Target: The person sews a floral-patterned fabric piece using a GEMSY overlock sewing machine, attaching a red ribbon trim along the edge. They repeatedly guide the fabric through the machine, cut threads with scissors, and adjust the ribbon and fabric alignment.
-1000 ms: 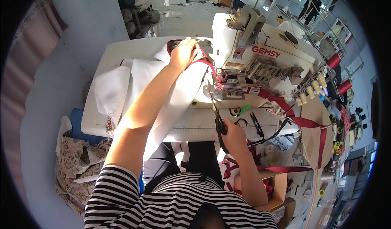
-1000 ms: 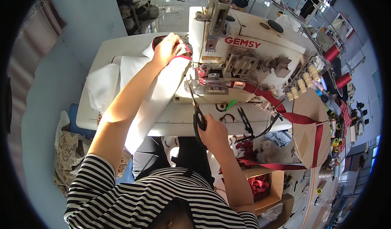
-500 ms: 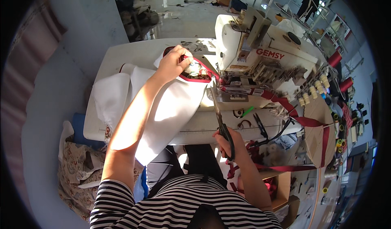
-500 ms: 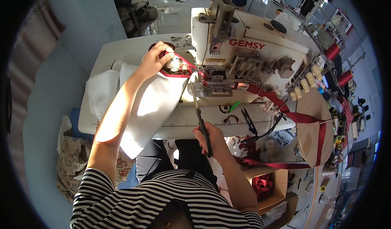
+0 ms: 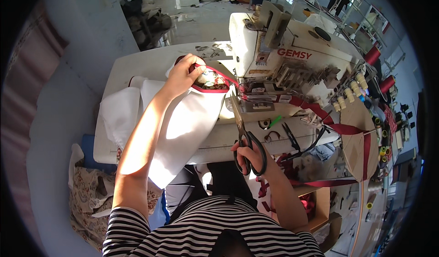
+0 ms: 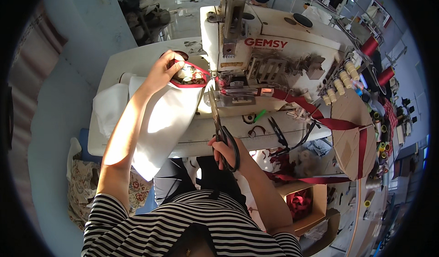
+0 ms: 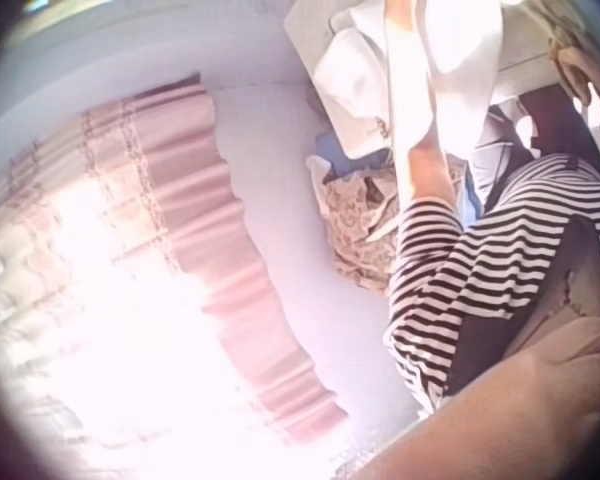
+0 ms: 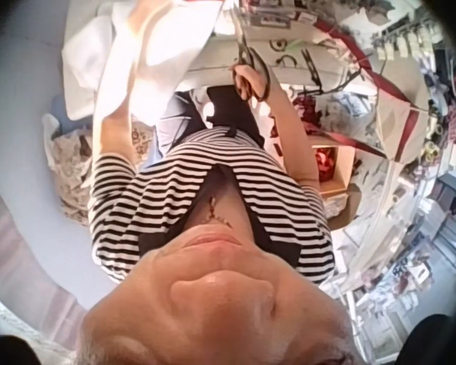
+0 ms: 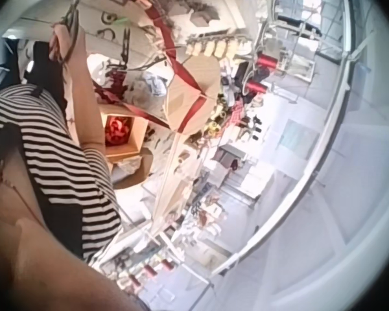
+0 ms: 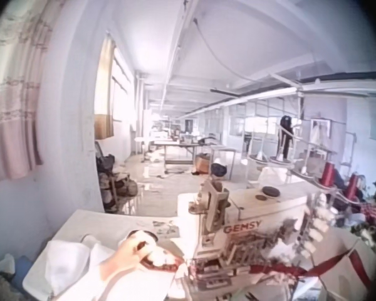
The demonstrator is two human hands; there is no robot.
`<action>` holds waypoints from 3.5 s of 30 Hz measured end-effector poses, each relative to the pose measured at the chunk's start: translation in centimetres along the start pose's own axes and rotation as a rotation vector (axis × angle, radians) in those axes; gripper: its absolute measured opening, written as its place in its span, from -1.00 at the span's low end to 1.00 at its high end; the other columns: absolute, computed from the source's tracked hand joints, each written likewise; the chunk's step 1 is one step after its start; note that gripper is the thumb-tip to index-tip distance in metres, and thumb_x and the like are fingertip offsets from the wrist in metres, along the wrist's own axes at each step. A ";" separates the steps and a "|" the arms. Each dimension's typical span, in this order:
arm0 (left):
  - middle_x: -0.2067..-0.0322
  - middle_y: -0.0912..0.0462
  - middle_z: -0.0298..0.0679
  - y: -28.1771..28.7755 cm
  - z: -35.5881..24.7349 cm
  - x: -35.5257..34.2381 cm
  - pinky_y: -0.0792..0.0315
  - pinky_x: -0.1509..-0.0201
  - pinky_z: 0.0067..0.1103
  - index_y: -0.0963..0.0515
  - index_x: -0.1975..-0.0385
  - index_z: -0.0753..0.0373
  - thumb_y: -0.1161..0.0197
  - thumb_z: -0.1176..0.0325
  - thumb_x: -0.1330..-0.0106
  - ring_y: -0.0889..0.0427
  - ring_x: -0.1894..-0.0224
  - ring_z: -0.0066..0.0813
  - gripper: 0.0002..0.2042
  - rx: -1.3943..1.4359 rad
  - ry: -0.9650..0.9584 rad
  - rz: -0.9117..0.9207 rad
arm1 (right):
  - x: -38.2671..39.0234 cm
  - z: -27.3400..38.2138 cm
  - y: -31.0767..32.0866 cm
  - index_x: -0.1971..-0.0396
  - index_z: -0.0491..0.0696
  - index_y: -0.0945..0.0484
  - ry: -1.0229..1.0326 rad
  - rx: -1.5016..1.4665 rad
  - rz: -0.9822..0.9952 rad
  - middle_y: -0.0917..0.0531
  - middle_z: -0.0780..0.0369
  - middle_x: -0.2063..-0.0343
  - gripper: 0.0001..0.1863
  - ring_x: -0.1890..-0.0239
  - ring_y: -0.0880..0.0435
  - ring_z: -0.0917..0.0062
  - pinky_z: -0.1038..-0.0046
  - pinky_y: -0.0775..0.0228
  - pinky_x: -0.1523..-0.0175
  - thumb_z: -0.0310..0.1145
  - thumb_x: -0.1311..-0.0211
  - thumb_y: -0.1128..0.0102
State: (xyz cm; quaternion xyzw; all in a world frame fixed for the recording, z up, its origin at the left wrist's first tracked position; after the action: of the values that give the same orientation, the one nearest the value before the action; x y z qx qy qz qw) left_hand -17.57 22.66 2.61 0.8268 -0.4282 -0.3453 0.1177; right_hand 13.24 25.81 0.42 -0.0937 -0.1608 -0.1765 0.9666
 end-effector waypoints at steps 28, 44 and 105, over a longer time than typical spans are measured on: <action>0.26 -0.44 -0.22 2.3 -2.4 4.9 -0.29 0.15 -0.67 -0.45 0.33 0.37 -0.11 0.50 -0.30 -0.40 0.28 -0.51 -0.94 0.032 -0.199 -0.244 | -4.8 3.2 0.5 0.49 -0.09 -0.57 -0.048 -0.077 0.005 -0.50 0.28 0.71 -0.67 0.74 -0.49 0.58 0.58 -0.24 0.61 -0.09 -0.08 -0.10; 0.11 -0.48 -0.17 3.8 5.3 5.7 -0.39 0.02 -0.58 -0.42 0.02 0.33 0.01 0.46 -0.38 -0.51 0.11 -0.48 -0.78 0.045 0.156 -0.317 | 5.2 -5.0 1.8 0.38 -0.07 -0.48 0.172 0.264 -0.394 -0.44 0.40 0.72 -0.81 0.77 -0.33 0.76 0.65 -0.14 0.66 -0.28 -0.16 -0.22; 0.06 -0.50 -0.15 -2.1 1.7 20.1 -0.23 -0.23 -0.43 -0.49 0.10 0.30 0.07 0.35 -0.41 -0.42 -0.05 -0.33 -0.76 -0.057 0.012 -0.270 | 30.6 11.0 35.0 0.04 -0.13 -0.54 0.511 0.368 -1.011 -0.43 0.44 0.54 -0.63 0.53 -0.31 0.72 0.66 -0.13 0.40 -0.41 -0.13 -0.06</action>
State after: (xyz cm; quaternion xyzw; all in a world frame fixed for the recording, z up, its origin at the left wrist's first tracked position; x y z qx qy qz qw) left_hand -9.46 8.25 -9.18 0.8753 -0.3025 -0.3648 0.0962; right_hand 50.26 51.14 16.84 0.2088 0.0245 -0.6011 0.7710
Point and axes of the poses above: each hand's wrist, its own x-axis away from the middle knuckle, its own y-axis out of the back of the hand, z = x × y, the point moved 2 cm from there along -x, towards the middle knuckle
